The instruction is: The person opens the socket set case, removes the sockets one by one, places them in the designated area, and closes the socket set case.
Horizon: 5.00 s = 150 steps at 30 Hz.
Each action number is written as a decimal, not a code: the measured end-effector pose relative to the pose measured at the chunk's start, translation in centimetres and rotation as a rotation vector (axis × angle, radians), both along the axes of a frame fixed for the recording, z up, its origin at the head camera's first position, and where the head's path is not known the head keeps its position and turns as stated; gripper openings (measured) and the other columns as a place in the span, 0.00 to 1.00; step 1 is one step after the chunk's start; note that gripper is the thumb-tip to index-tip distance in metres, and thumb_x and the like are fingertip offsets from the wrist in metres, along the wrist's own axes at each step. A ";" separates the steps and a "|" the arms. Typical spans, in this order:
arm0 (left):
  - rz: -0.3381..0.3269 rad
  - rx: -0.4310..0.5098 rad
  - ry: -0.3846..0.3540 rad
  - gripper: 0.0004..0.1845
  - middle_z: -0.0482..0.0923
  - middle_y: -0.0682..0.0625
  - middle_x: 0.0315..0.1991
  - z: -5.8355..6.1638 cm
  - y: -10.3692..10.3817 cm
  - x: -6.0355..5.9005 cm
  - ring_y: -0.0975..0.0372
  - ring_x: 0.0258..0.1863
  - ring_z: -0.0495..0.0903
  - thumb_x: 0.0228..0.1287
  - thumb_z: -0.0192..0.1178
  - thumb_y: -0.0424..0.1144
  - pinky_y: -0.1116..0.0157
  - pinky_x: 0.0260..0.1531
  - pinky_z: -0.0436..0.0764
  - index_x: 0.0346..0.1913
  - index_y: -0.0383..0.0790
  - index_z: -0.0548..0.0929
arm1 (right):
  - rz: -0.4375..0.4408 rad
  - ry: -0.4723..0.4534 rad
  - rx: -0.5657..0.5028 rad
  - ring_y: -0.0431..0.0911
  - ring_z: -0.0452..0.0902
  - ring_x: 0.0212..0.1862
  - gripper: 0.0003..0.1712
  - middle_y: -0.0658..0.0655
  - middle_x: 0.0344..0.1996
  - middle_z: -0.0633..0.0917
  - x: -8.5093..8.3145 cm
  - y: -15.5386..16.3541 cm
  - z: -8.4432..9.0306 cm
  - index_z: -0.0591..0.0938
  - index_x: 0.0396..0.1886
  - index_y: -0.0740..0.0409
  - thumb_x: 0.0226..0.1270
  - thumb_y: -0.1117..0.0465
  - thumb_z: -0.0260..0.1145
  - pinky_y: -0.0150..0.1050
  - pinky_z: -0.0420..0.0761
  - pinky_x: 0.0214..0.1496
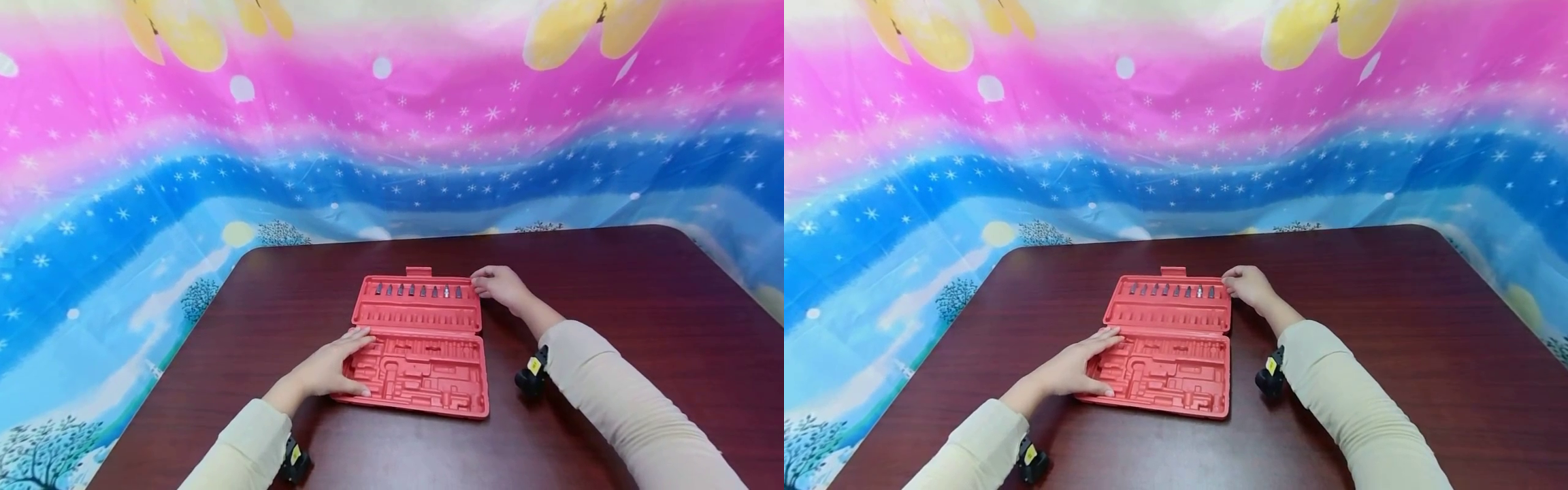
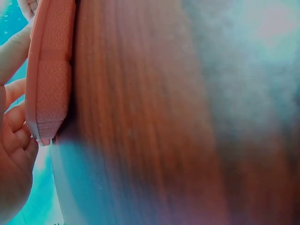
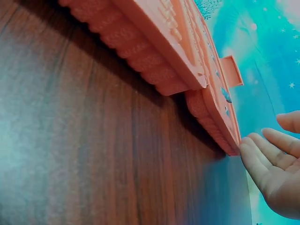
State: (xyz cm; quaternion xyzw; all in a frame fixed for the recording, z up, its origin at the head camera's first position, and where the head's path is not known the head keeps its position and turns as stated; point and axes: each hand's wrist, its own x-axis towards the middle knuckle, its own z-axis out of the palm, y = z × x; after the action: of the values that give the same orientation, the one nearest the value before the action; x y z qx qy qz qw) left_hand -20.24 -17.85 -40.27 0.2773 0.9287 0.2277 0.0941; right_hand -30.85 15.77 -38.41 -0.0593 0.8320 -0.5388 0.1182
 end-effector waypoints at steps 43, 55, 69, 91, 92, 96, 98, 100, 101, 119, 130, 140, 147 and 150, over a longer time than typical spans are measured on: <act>-0.014 -0.079 0.006 0.54 0.51 0.51 0.65 0.4 0.2 -0.8 0.61 0.64 0.46 0.31 0.65 0.64 0.56 0.56 0.56 0.65 0.44 0.57 | -0.071 -0.060 0.078 0.51 0.66 0.38 0.11 0.63 0.39 0.72 -2.4 -3.3 -1.1 0.71 0.42 0.68 0.63 0.65 0.50 0.38 0.69 0.35; -0.012 -0.081 0.012 0.55 0.51 0.52 0.65 0.2 0.2 -0.9 0.61 0.64 0.46 0.30 0.63 0.66 0.56 0.56 0.57 0.65 0.45 0.57 | -0.045 -0.102 0.066 0.55 0.65 0.51 0.17 0.66 0.50 0.71 -2.5 -2.4 -1.2 0.74 0.48 0.68 0.60 0.66 0.55 0.45 0.69 0.48; -0.018 -0.089 0.013 0.55 0.51 0.50 0.65 0.0 0.2 -0.5 0.60 0.64 0.47 0.30 0.63 0.66 0.57 0.56 0.57 0.65 0.44 0.57 | -0.049 -0.027 0.020 0.49 0.70 0.36 0.09 0.58 0.33 0.79 -1.7 -2.0 -1.9 0.79 0.37 0.66 0.59 0.66 0.58 0.37 0.70 0.34; -0.009 -0.074 0.011 0.54 0.50 0.50 0.65 0.4 0.2 -0.5 0.60 0.64 0.46 0.32 0.64 0.65 0.57 0.56 0.57 0.65 0.44 0.56 | -0.123 -0.017 -0.118 0.51 0.76 0.39 0.18 0.61 0.35 0.79 0.6 0.7 0.3 0.72 0.47 0.71 0.64 0.61 0.53 0.44 0.73 0.46; -0.011 -0.072 0.013 0.54 0.50 0.50 0.65 0.4 0.2 -0.5 0.60 0.64 0.46 0.32 0.64 0.65 0.57 0.56 0.57 0.65 0.44 0.56 | -0.124 -0.017 -0.119 0.51 0.76 0.38 0.18 0.61 0.35 0.78 0.7 0.8 0.4 0.71 0.47 0.71 0.64 0.61 0.53 0.44 0.73 0.46; -0.006 -0.065 0.010 0.54 0.50 0.50 0.65 0.3 0.3 -0.4 0.60 0.64 0.46 0.32 0.64 0.65 0.56 0.56 0.57 0.65 0.43 0.56 | -0.119 -0.015 -0.122 0.50 0.76 0.37 0.18 0.61 0.33 0.78 1.2 1.5 0.5 0.71 0.47 0.72 0.64 0.62 0.53 0.44 0.73 0.45; -0.005 -0.063 0.006 0.54 0.50 0.50 0.65 0.3 0.3 -0.4 0.59 0.64 0.46 0.32 0.64 0.65 0.56 0.56 0.57 0.65 0.43 0.57 | -0.114 -0.013 -0.118 0.50 0.76 0.37 0.18 0.59 0.32 0.79 1.4 1.9 0.5 0.70 0.47 0.73 0.63 0.62 0.53 0.45 0.73 0.45; -0.006 -0.061 0.003 0.54 0.50 0.49 0.65 0.3 0.3 -0.4 0.59 0.64 0.46 0.32 0.64 0.64 0.56 0.56 0.57 0.65 0.43 0.57 | -0.113 -0.017 -0.112 0.49 0.77 0.36 0.19 0.58 0.30 0.80 1.6 2.3 0.5 0.70 0.47 0.73 0.63 0.62 0.54 0.45 0.73 0.45; -0.008 -0.063 0.005 0.54 0.50 0.49 0.65 0.3 0.3 -0.4 0.59 0.64 0.46 0.32 0.64 0.64 0.56 0.56 0.57 0.65 0.43 0.57 | -0.110 -0.019 -0.108 0.49 0.77 0.36 0.19 0.57 0.29 0.80 1.7 2.5 0.5 0.70 0.47 0.73 0.63 0.62 0.54 0.45 0.73 0.44; -0.017 -0.069 0.007 0.54 0.51 0.48 0.65 0.7 0.5 -0.4 0.58 0.64 0.47 0.32 0.64 0.64 0.56 0.56 0.58 0.64 0.41 0.58 | -0.049 -0.019 0.040 0.49 0.76 0.37 0.16 0.59 0.33 0.78 3.3 5.8 -0.3 0.71 0.45 0.73 0.64 0.64 0.52 0.43 0.74 0.43; -0.007 -0.073 -0.009 0.54 0.51 0.48 0.65 0.8 0.5 -0.3 0.58 0.63 0.48 0.32 0.64 0.63 0.55 0.55 0.58 0.64 0.42 0.57 | 0.001 -0.016 0.112 0.48 0.75 0.35 0.12 0.60 0.33 0.77 3.6 6.8 -1.3 0.74 0.40 0.71 0.62 0.65 0.54 0.42 0.75 0.39; 0.001 -0.076 -0.034 0.54 0.50 0.48 0.65 0.7 0.5 -0.3 0.58 0.64 0.46 0.33 0.64 0.63 0.54 0.56 0.57 0.65 0.44 0.56 | 0.001 -0.023 0.172 0.47 0.73 0.30 0.11 0.59 0.30 0.77 3.2 6.8 -1.1 0.76 0.37 0.72 0.61 0.66 0.53 0.39 0.75 0.33; 0.011 -0.088 -0.037 0.54 0.50 0.50 0.65 0.6 0.6 -0.3 0.59 0.64 0.46 0.32 0.64 0.64 0.54 0.56 0.57 0.65 0.45 0.56 | -0.044 -0.042 0.176 0.46 0.73 0.27 0.09 0.60 0.29 0.78 3.2 6.4 -1.2 0.76 0.34 0.72 0.59 0.68 0.53 0.38 0.75 0.29; 0.006 -0.083 -0.032 0.54 0.50 0.49 0.65 0.6 0.6 -0.2 0.58 0.64 0.47 0.32 0.64 0.64 0.54 0.55 0.57 0.65 0.44 0.56 | -0.052 -0.044 0.178 0.46 0.72 0.27 0.08 0.60 0.31 0.79 3.2 6.4 -1.2 0.76 0.33 0.72 0.59 0.69 0.53 0.38 0.75 0.29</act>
State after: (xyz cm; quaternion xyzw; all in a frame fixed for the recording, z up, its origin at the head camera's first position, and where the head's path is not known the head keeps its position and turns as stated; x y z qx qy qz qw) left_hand -20.49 -17.24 -39.66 0.2667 0.9365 0.1938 0.1197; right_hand -27.61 22.19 -39.64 -0.0151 0.8751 -0.4667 0.1272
